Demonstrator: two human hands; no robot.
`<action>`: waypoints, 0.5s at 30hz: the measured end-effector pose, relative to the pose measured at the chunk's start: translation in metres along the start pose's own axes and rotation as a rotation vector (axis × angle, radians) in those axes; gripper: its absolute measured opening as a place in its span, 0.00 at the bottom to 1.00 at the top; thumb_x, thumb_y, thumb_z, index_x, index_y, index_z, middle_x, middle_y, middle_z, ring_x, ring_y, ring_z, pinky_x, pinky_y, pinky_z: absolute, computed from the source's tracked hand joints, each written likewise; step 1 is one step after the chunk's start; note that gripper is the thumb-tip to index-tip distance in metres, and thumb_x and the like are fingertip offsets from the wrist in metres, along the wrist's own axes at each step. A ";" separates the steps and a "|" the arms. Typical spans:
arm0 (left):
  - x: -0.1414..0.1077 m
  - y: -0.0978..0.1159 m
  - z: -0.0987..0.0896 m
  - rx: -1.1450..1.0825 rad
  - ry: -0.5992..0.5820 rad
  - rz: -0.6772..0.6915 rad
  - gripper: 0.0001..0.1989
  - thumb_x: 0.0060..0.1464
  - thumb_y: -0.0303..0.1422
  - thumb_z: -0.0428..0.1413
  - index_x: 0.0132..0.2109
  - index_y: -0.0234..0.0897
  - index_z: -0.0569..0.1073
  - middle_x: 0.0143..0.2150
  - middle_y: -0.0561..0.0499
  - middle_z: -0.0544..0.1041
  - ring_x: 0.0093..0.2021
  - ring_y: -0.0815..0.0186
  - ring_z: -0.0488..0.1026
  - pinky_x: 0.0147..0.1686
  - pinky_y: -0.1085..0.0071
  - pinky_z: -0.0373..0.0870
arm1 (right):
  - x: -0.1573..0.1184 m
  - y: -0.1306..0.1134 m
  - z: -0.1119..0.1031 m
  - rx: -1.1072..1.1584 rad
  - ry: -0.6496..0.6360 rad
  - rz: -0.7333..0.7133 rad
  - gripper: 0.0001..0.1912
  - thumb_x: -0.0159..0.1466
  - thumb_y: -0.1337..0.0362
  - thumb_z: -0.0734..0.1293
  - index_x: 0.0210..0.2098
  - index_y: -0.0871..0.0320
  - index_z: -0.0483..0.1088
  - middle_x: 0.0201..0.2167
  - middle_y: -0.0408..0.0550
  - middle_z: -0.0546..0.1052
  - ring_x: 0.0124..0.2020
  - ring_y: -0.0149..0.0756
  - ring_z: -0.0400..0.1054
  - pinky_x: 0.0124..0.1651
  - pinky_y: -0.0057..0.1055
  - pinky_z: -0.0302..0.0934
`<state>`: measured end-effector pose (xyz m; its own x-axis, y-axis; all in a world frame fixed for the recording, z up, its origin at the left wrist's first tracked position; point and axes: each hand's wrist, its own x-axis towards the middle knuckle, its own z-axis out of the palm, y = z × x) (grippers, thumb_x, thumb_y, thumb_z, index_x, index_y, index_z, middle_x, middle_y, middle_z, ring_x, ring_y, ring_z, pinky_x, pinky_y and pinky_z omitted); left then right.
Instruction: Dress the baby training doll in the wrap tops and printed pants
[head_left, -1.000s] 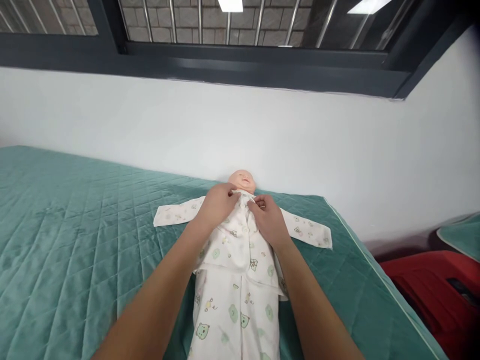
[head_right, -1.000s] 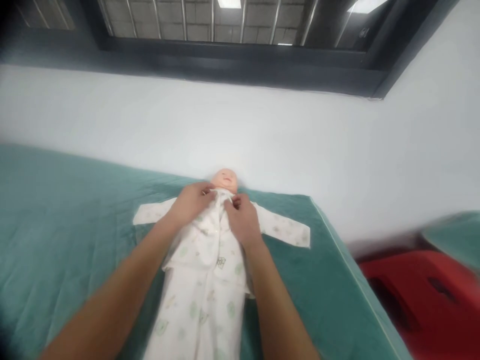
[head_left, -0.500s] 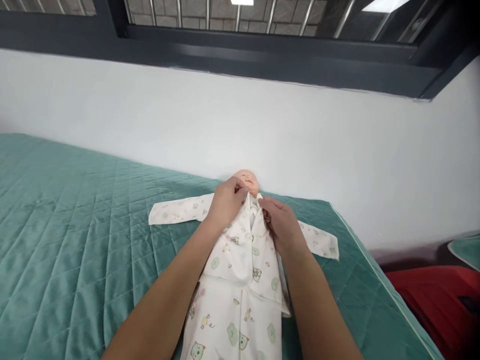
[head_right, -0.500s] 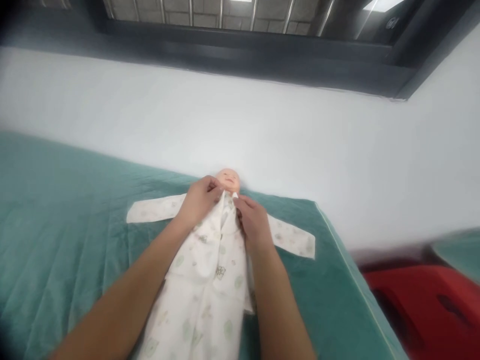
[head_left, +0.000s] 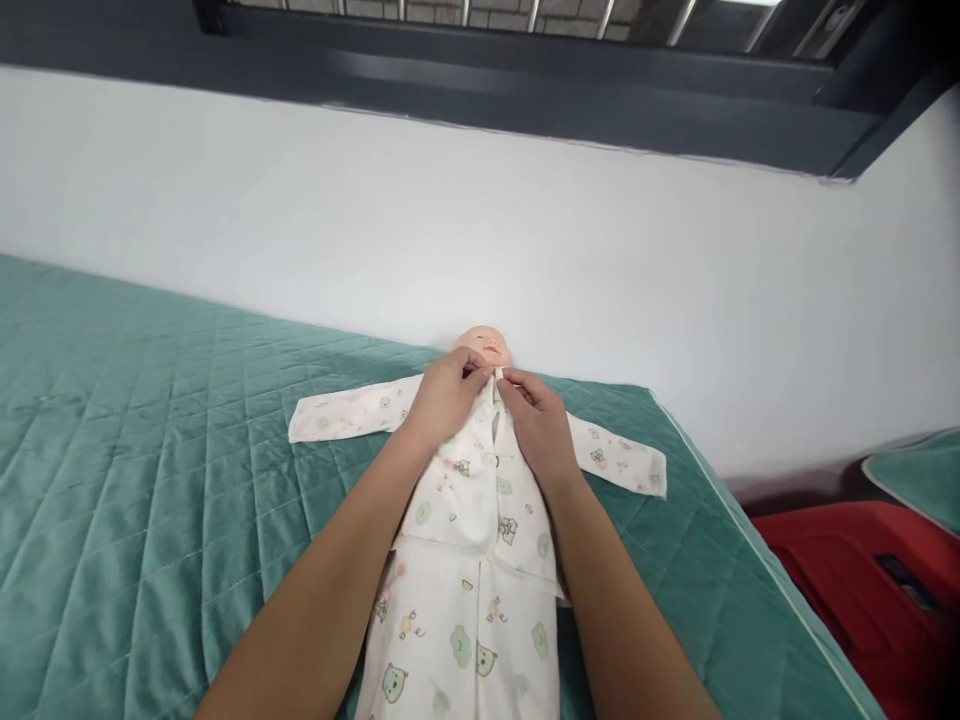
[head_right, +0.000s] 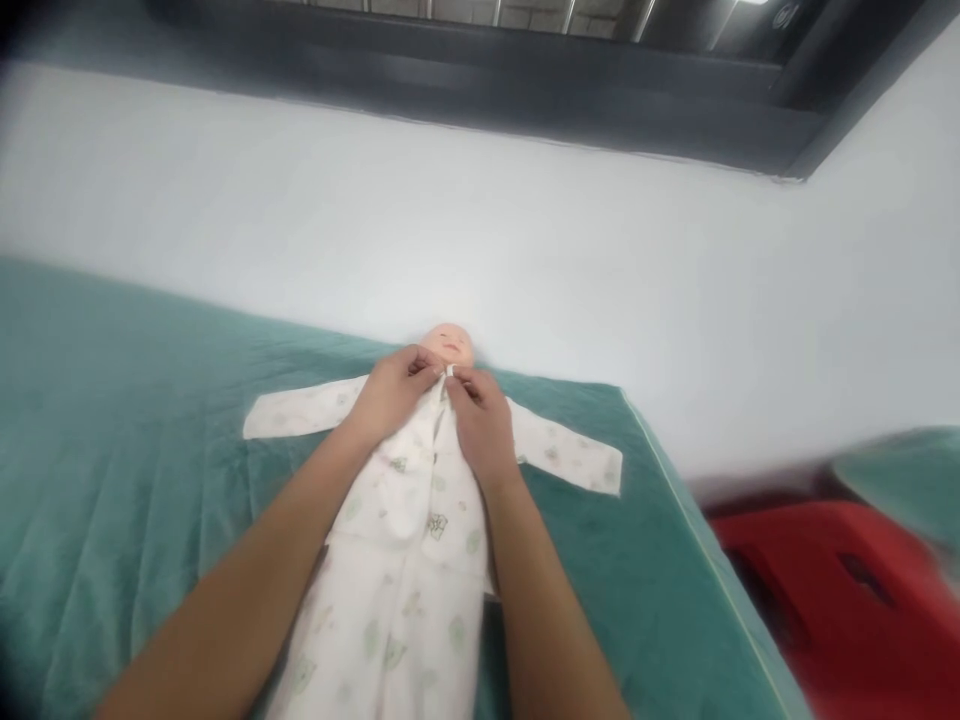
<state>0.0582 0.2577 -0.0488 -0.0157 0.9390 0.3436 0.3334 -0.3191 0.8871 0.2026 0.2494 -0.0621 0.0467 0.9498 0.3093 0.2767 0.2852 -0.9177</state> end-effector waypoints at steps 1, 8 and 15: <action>0.000 -0.001 -0.001 0.002 -0.001 -0.004 0.04 0.57 0.30 0.54 0.35 0.38 0.73 0.36 0.53 0.79 0.38 0.66 0.74 0.41 0.70 0.67 | 0.000 0.001 -0.001 0.008 -0.011 -0.016 0.14 0.62 0.54 0.66 0.41 0.54 0.77 0.45 0.47 0.79 0.48 0.43 0.70 0.55 0.40 0.60; 0.000 0.000 -0.002 0.038 -0.010 -0.040 0.03 0.55 0.29 0.55 0.34 0.38 0.74 0.36 0.52 0.80 0.38 0.66 0.75 0.41 0.69 0.67 | 0.003 0.007 -0.002 -0.011 -0.010 -0.037 0.13 0.62 0.59 0.64 0.42 0.52 0.78 0.47 0.46 0.79 0.47 0.41 0.70 0.55 0.40 0.60; 0.000 -0.002 -0.002 0.017 0.012 -0.068 0.01 0.50 0.27 0.58 0.32 0.37 0.74 0.34 0.51 0.80 0.36 0.65 0.76 0.39 0.69 0.68 | 0.003 0.003 0.001 -0.054 -0.018 -0.036 0.12 0.59 0.59 0.65 0.39 0.56 0.75 0.41 0.48 0.77 0.36 0.37 0.67 0.46 0.37 0.62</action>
<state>0.0556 0.2580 -0.0497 -0.0498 0.9568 0.2866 0.3469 -0.2525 0.9033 0.2027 0.2537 -0.0644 0.0182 0.9413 0.3372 0.3293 0.3128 -0.8909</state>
